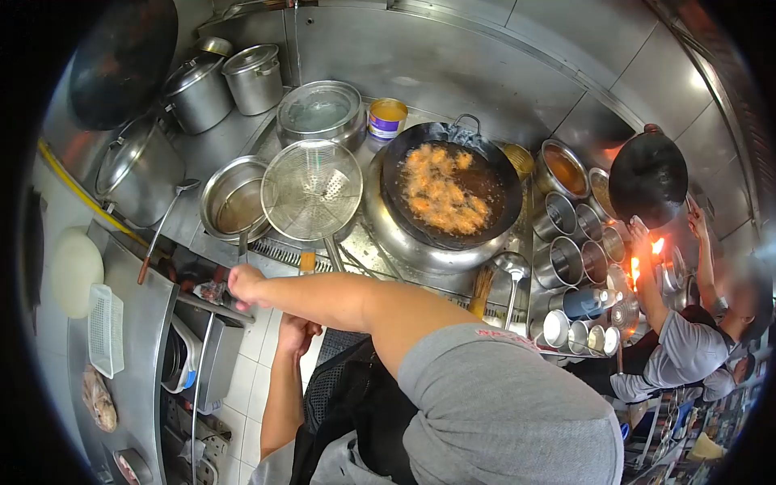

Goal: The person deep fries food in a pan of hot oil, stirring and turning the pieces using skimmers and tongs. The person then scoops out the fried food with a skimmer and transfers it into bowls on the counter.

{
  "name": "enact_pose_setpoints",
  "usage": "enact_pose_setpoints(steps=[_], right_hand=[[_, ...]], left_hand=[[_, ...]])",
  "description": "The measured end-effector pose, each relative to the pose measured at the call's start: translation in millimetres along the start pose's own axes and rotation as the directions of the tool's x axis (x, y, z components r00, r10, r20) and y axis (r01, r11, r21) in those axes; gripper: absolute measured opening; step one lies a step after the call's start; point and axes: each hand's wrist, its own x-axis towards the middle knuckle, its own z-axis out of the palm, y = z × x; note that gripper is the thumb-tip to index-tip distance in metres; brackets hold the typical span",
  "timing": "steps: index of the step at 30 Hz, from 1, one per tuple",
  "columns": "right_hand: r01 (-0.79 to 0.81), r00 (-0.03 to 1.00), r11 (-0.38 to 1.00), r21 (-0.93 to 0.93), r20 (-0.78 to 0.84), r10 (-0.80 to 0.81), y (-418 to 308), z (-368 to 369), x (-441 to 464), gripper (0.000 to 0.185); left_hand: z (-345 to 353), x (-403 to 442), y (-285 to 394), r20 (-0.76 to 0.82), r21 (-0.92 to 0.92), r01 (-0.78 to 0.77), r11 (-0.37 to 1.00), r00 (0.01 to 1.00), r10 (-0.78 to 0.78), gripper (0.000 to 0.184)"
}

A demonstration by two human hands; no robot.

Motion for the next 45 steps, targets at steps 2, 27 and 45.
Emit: enact_pose_setpoints(steps=[2, 27, 45], right_hand=[[-0.022, 1.000, 0.993, 0.117, -0.007, 0.023, -15, -16, 6, 0.012], [0.210, 0.720, 0.975, 0.074, -0.686, -0.103, -35, -385, -370, 0.046], [0.038, 0.675, 0.961, 0.275, -0.716, 0.178, 80, -400, -361, 0.071]], left_hand=[[4, -9, 8, -0.045, 0.029, -0.006, 1.000, 0.999, 0.007, 0.021], [90, 113, 99, 0.193, 0.510, -0.173, 0.842, 0.978, 0.084, 0.045], [228, 217, 57, 0.225, 0.860, -0.085, 0.502, 0.948, -0.226, 0.068]])
